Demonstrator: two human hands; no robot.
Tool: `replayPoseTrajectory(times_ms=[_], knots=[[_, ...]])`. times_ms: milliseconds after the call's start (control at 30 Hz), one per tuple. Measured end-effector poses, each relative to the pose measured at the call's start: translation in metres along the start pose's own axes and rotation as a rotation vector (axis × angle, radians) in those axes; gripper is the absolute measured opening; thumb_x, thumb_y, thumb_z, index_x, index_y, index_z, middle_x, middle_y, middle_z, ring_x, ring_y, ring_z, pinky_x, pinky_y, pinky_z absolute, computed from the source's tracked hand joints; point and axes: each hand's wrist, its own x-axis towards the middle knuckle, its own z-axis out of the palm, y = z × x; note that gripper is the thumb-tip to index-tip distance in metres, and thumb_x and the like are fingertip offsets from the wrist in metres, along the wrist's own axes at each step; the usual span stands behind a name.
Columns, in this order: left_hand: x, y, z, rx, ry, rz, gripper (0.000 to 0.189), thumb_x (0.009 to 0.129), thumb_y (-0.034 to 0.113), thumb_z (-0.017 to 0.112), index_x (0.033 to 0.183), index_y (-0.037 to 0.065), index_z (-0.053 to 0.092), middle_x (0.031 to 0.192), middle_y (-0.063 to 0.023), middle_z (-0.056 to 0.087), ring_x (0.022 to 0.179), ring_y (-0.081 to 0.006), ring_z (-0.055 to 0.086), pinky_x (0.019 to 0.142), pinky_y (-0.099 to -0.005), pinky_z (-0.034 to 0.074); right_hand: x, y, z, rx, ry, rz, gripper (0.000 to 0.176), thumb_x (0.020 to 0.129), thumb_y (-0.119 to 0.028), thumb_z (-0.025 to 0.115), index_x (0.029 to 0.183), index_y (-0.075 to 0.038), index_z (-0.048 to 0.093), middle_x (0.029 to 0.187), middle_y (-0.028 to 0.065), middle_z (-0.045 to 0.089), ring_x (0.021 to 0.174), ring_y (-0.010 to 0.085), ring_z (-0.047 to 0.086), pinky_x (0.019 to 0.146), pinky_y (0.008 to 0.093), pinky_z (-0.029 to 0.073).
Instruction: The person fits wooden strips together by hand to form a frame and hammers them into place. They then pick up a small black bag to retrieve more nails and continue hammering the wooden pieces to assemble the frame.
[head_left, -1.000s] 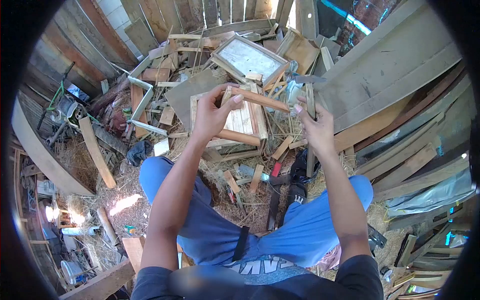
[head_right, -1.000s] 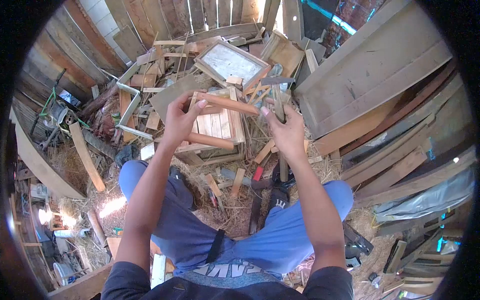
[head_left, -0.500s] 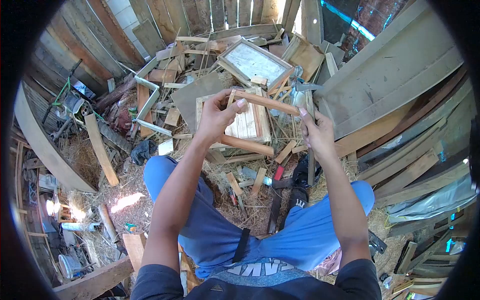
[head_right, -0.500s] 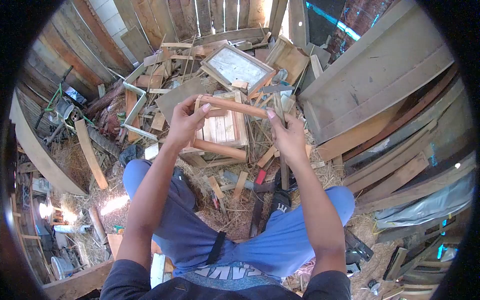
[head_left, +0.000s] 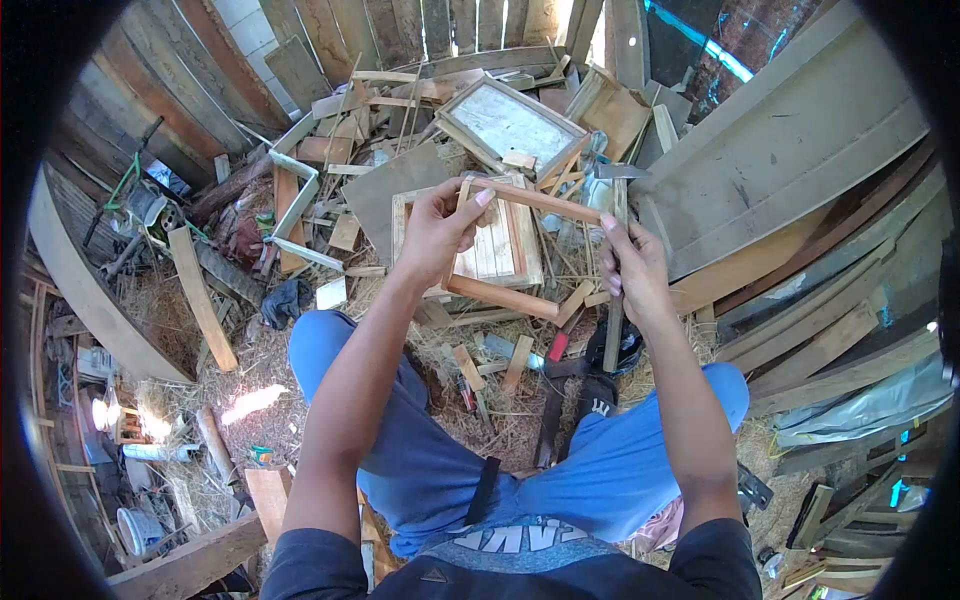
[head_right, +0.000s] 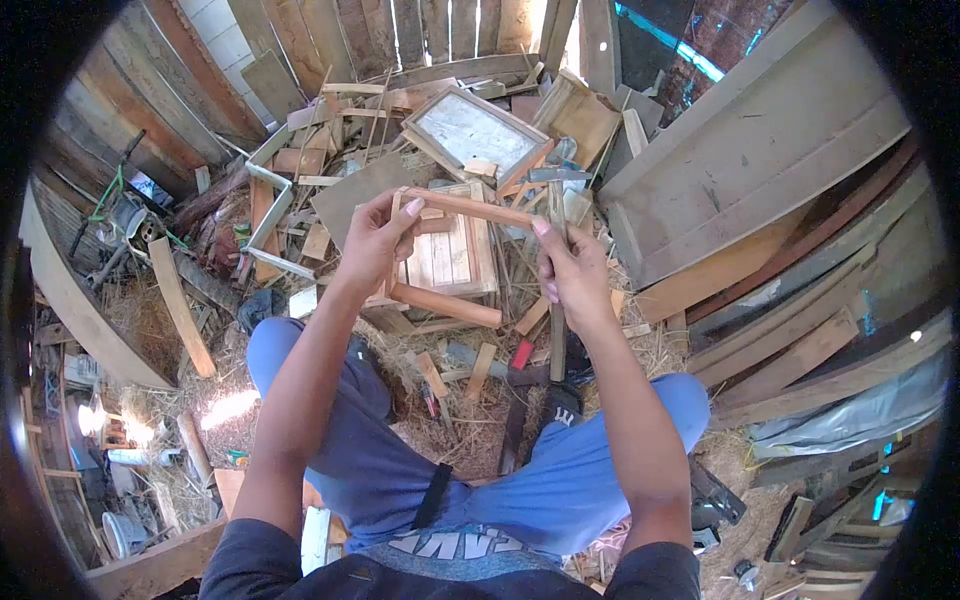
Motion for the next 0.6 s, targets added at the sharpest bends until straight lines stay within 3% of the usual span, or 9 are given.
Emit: replayPoseTrajectory(times_ms=[133, 233, 300, 533, 600], knots=[[0.0003, -0.0016, 0.0008, -0.038, -0.010, -0.014, 0.029, 0.104, 0.031, 0.063, 0.113, 0.003, 0.065, 0.077, 0.0006, 0.060, 0.053, -0.0027, 0.045, 0.046, -0.0195, 0.034, 0.0010, 0.0013, 0.0002, 0.018, 0.004, 0.006, 0.032, 0.102, -0.036, 0.065, 0.091, -0.009, 0.054, 0.064, -0.0034, 0.048, 0.045, 0.0045, 0.040, 0.039, 0.0213, 0.030], [-0.0011, 0.0004, 0.0023, -0.073, -0.015, -0.043, 0.032, 0.106, 0.035, 0.059, 0.110, 0.004, 0.064, 0.078, -0.0003, 0.060, 0.053, -0.0031, 0.046, 0.046, -0.0197, 0.035, 0.0019, 0.0011, 0.0016, 0.017, 0.036, 0.014, 0.031, 0.102, -0.036, 0.065, 0.100, -0.006, 0.061, 0.064, -0.0040, 0.047, 0.045, 0.0044, 0.039, 0.039, 0.0213, 0.029], [-0.0013, -0.0004, 0.0024, -0.076, -0.019, -0.056, 0.033, 0.106, 0.036, 0.058, 0.110, 0.004, 0.063, 0.079, -0.0008, 0.060, 0.053, -0.0033, 0.046, 0.045, -0.0199, 0.035, 0.0021, -0.0008, 0.0025, 0.070, 0.038, 0.011, 0.035, 0.100, -0.035, 0.069, 0.083, -0.008, 0.055, 0.060, -0.0023, 0.048, 0.041, 0.0062, 0.040, 0.037, 0.0237, 0.030], [-0.0031, 0.0014, 0.0065, -0.094, 0.022, -0.081, 0.032, 0.107, 0.035, 0.057, 0.110, 0.004, 0.063, 0.079, -0.0017, 0.060, 0.053, -0.0046, 0.046, 0.045, -0.0206, 0.036, 0.0024, 0.0020, 0.0010, 0.070, 0.015, 0.009, 0.035, 0.100, -0.035, 0.068, 0.084, -0.008, 0.055, 0.060, -0.0023, 0.048, 0.041, 0.0063, 0.040, 0.037, 0.0239, 0.030], [-0.0025, 0.0007, 0.0057, -0.102, 0.016, -0.077, 0.032, 0.107, 0.035, 0.057, 0.110, 0.004, 0.063, 0.078, -0.0015, 0.059, 0.053, -0.0046, 0.047, 0.045, -0.0205, 0.036, 0.0017, 0.0023, 0.0013, 0.027, 0.026, 0.021, 0.035, 0.102, -0.035, 0.065, 0.117, -0.003, 0.065, 0.064, -0.0042, 0.045, 0.046, 0.0046, 0.039, 0.040, 0.0214, 0.029]])
